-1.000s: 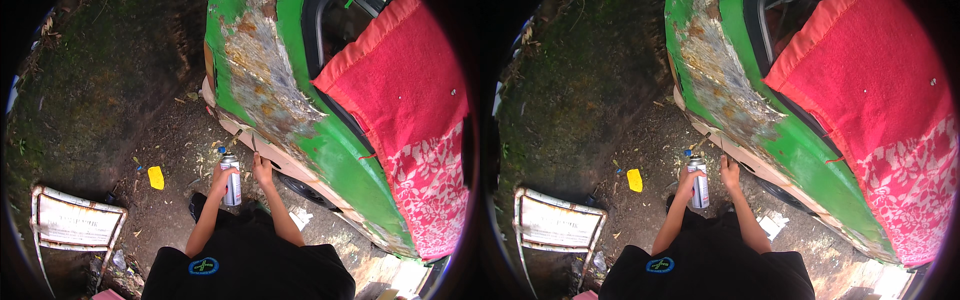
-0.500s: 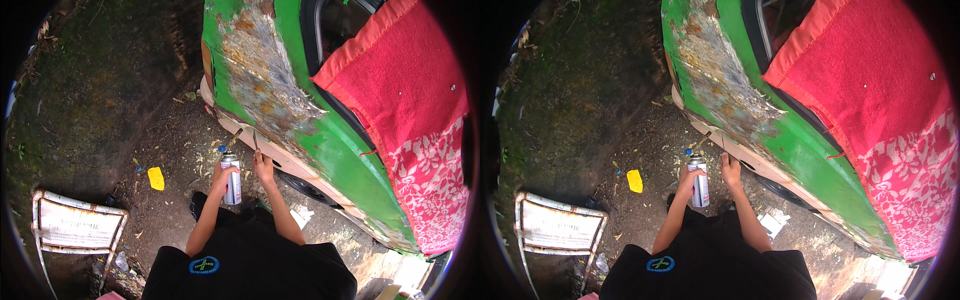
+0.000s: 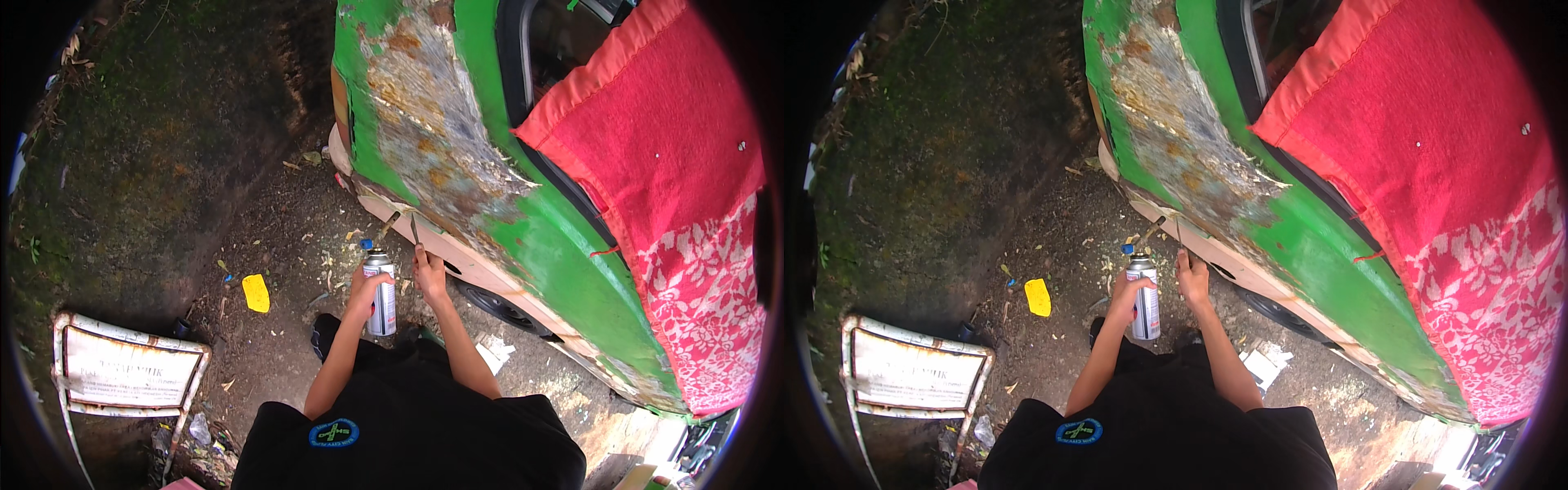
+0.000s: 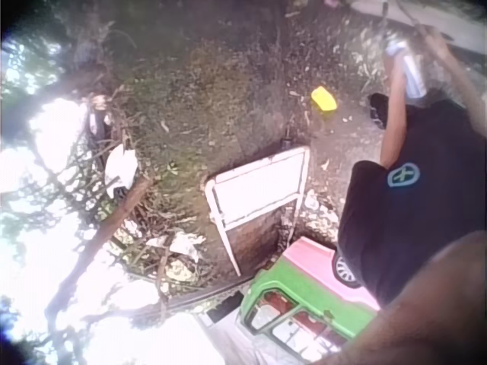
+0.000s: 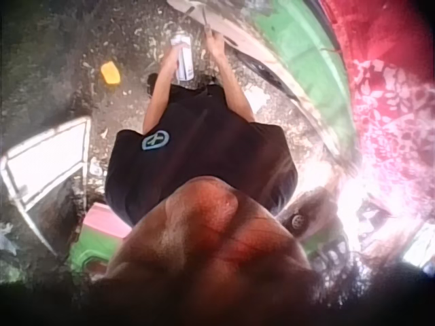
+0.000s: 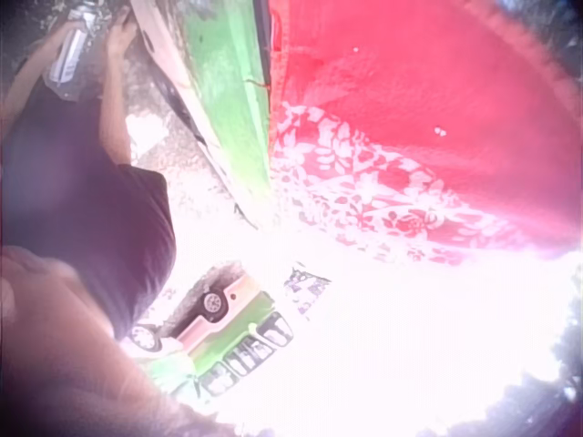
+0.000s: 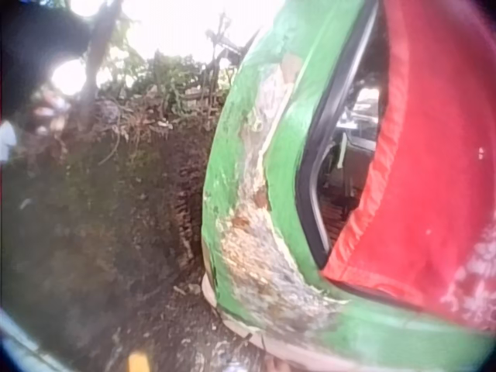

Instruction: The person applies a two-part body filler to a damaged area on the side of a green car. They dispense the filler from a can and use a putty knife to spread and smooth the material over the rusted and dented panel.

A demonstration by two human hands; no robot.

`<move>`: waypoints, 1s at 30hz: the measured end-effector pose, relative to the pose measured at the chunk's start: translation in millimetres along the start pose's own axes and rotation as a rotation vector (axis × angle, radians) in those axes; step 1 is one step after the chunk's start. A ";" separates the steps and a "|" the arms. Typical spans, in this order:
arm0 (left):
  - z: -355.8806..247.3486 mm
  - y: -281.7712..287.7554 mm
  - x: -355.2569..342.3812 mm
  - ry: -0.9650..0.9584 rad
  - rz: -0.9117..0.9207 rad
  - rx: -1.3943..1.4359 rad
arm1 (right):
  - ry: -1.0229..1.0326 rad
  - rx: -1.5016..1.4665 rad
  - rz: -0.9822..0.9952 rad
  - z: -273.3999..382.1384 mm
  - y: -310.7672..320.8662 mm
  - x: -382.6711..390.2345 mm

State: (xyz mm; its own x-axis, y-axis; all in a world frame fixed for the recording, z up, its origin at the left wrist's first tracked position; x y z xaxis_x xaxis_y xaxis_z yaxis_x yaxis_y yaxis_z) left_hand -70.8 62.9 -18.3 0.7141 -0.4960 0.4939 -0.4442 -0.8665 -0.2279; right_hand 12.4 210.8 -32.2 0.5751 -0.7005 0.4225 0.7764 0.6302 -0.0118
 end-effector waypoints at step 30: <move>-14.8 43.8 27.5 -0.139 -0.260 0.114 | 0.271 0.524 -0.030 11.3 -35.8 -72.4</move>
State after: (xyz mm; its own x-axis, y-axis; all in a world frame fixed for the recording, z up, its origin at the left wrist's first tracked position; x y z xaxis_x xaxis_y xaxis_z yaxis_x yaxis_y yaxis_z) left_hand -78.6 12.1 -2.3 0.8663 -0.2536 0.4303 -0.1793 -0.9620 -0.2060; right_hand -59.9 242.8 -52.2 0.6536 -0.7379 0.1682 0.6023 0.6417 0.4748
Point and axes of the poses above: each hand's wrist, its own x-axis away from the middle knuckle, its own y-axis out of the back of the hand, z = x × y, the point moved 4 cm from there along -x, towards the middle knuckle, and after that the axes turned 2 degrees about -z, right-handed, at the moved point
